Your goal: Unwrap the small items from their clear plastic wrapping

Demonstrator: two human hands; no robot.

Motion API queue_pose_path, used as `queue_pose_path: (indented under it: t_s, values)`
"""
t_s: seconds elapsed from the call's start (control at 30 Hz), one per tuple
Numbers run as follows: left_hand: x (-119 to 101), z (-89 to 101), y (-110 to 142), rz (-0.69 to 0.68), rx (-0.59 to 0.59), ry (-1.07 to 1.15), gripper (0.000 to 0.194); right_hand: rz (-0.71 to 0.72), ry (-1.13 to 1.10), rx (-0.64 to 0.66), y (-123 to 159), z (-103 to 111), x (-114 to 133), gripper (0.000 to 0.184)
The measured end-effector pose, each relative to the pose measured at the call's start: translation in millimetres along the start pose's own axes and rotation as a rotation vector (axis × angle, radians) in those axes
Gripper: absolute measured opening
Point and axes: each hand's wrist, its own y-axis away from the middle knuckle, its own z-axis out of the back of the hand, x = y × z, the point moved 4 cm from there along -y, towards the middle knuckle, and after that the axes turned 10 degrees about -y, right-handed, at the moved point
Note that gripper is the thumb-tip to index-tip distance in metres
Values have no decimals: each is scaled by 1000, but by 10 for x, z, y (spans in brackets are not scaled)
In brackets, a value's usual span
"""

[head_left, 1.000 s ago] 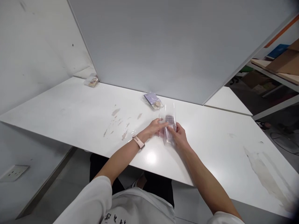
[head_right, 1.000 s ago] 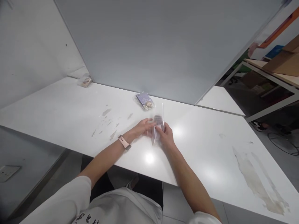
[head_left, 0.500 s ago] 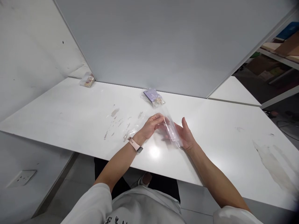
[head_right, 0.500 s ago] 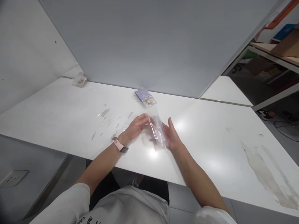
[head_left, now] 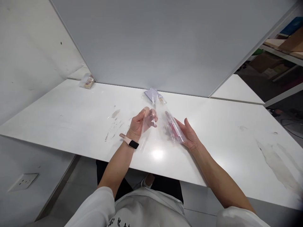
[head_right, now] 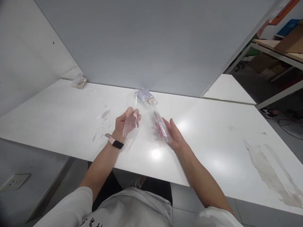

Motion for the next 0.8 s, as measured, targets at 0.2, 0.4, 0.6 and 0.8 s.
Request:
queue_pose_path:
  t_s: [0.2,0.4,0.6,0.8]
  values:
    - [-80,-23,42,-87,36,-48,61,4,380,-56,42,45,-3,105]
    - [-44,-28,57,-50,101,-95,64,169,1037,-123,126,-49,65,79]
    - [41,-54,27,-3,200,-119,57,299,1732,-235,186,-271,32,57]
    - [-45,11,18,-49,50,-134,62,338,1867,-262,226,-296,24,65]
